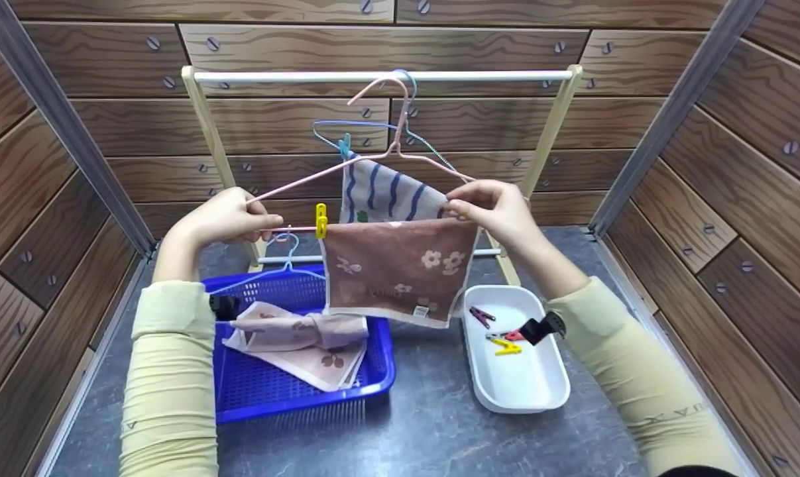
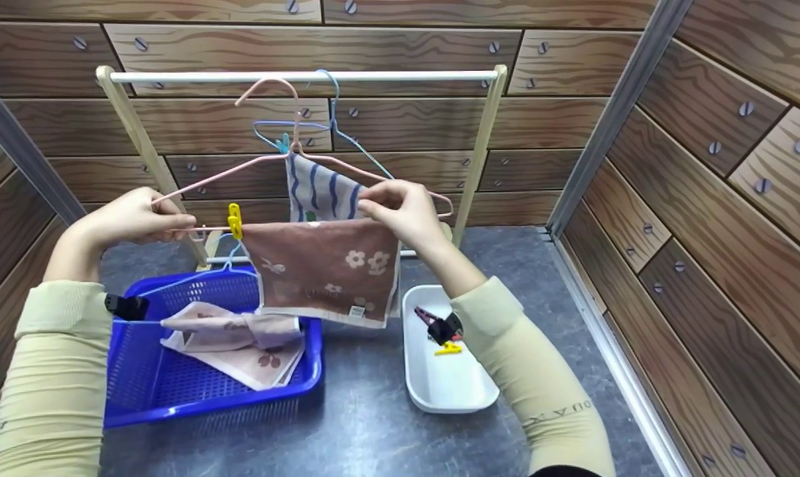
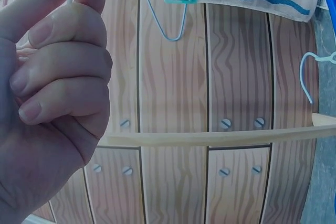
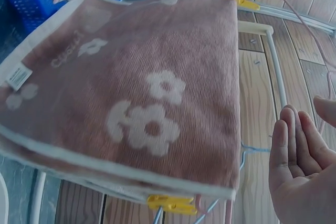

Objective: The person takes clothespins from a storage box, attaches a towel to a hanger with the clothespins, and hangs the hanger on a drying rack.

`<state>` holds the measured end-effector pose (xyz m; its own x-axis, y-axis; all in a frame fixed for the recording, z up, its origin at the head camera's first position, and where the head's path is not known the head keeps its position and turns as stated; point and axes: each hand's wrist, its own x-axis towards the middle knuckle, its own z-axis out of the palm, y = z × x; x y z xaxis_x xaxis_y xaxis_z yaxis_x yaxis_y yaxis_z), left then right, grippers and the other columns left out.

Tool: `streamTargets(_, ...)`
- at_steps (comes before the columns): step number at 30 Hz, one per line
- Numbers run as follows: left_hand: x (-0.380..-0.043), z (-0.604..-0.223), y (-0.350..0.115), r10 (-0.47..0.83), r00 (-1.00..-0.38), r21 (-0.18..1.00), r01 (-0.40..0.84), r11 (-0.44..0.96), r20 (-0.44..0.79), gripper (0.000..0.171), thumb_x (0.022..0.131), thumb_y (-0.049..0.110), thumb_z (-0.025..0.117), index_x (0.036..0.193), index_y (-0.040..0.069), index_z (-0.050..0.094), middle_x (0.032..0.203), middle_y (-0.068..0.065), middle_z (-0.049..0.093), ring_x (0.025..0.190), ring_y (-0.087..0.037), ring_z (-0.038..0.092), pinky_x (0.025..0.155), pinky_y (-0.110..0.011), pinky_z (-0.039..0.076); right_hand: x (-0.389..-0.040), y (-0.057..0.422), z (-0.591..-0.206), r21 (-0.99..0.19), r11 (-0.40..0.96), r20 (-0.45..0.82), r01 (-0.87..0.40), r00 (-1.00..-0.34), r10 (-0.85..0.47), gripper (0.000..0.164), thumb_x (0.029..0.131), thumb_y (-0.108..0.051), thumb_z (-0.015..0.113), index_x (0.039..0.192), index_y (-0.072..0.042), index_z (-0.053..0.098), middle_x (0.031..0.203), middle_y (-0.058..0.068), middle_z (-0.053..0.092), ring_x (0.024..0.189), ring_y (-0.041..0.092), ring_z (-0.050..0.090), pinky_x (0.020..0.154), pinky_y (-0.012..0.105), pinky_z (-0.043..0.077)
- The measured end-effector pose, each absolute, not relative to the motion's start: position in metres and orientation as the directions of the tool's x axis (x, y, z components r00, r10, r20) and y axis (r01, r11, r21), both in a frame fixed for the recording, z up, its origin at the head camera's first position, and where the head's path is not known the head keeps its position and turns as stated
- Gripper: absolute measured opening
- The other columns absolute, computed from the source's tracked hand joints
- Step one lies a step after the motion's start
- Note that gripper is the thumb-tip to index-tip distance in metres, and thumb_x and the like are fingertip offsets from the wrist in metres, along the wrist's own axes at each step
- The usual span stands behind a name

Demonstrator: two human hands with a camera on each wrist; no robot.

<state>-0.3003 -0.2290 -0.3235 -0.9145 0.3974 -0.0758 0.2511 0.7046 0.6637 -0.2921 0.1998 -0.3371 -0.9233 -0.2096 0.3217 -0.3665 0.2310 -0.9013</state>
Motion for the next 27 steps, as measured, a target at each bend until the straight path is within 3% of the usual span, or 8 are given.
streamTargets(5, -0.299, -0.323, -0.231, 0.39, -0.918, 0.66, 0.247, 0.709, -0.077, 0.039, 0.102, 0.03, 0.067, 0.077, 0.002, 0.073, 0.054, 0.013, 0.052, 0.048, 0.0, 0.04, 0.047, -0.02, 0.032, -0.29, 0.212, -0.339, -0.897, 0.223, 0.343, -0.381, -0.919, -0.193, 0.02, 0.095, 0.004, 0.073, 0.11, 0.016, 0.072, 0.085, -0.013, 0.078, 0.075, 0.001, 0.073, 0.074, 0.019, 0.06)
streamTargets(15, -0.299, -0.325, -0.234, 0.379, -0.922, 0.665, 0.234, 0.709, -0.08, 0.037, 0.102, 0.029, 0.067, 0.075, 0.006, 0.074, 0.055, 0.014, 0.053, 0.048, 0.0, 0.04, 0.046, -0.02, 0.032, -0.286, 0.234, -0.344, -0.927, 0.172, 0.309, -0.334, -0.938, -0.155, 0.02, 0.098, 0.006, 0.068, 0.114, 0.018, 0.069, 0.087, -0.013, 0.079, 0.081, 0.004, 0.076, 0.08, 0.022, 0.063)
streamTargets(27, -0.297, -0.325, -0.236, 0.378, -0.923, 0.667, 0.236, 0.706, -0.074, 0.037, 0.102, 0.029, 0.067, 0.076, 0.004, 0.074, 0.057, 0.014, 0.056, 0.048, 0.001, 0.042, 0.046, -0.02, 0.034, -0.282, 0.258, -0.353, -0.939, 0.12, 0.314, -0.322, -0.946, -0.087, 0.012, 0.098, 0.009, 0.067, 0.107, 0.007, 0.075, 0.083, -0.007, 0.079, 0.076, 0.006, 0.076, 0.077, 0.023, 0.064)
